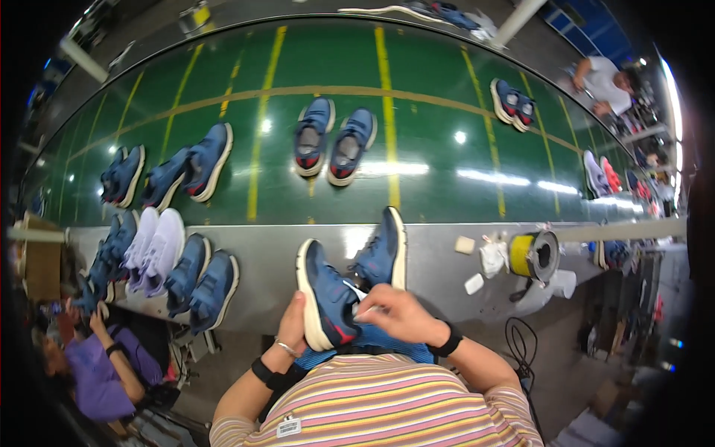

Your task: Inspecting manufactured shoes and cleaning off marks or excess glue with a solvent and cloth.

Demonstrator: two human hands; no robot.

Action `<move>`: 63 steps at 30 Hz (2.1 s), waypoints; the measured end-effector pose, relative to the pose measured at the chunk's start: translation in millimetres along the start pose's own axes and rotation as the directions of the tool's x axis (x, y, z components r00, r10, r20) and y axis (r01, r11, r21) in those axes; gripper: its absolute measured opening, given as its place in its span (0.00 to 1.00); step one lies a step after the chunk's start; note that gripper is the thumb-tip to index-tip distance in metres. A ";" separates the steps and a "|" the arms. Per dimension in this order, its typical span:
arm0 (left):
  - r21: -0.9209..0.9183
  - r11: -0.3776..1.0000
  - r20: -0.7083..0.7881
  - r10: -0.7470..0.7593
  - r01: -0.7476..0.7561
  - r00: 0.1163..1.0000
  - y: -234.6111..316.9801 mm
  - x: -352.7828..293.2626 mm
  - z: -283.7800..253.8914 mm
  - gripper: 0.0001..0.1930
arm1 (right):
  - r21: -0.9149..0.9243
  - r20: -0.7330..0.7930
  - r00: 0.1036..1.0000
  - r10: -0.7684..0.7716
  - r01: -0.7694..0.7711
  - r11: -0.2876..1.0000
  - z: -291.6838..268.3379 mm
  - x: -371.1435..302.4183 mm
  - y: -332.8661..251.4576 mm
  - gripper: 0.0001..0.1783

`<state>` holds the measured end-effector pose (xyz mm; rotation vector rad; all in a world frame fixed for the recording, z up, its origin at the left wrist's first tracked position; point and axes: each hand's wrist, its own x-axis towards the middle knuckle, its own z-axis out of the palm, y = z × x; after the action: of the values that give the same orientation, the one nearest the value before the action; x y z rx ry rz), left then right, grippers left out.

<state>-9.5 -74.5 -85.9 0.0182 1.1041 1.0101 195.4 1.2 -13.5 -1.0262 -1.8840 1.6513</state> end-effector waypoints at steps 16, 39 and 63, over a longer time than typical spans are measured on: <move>0.591 -0.485 0.804 0.298 -0.645 0.514 14.6 28.3 61.7 0.37 | -0.061 -0.681 0.711 0.176 -0.294 0.954 -1.1 -56.4 78.6 0.04; 0.569 -0.609 0.736 0.078 -0.552 0.673 -24.1 61.9 74.1 0.46 | -0.442 -0.605 0.795 -0.030 -0.305 0.844 16.3 -92.8 113.4 0.02; 0.578 -0.606 0.730 0.084 -0.547 0.678 -27.1 64.1 77.3 0.45 | -0.377 -0.665 0.728 -0.169 -0.132 0.917 20.3 -65.4 94.3 0.06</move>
<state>70.7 -11.7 -107.1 2.3850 1.3342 0.1626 245.2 -60.1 -99.1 -1.5148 -1.6929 0.6728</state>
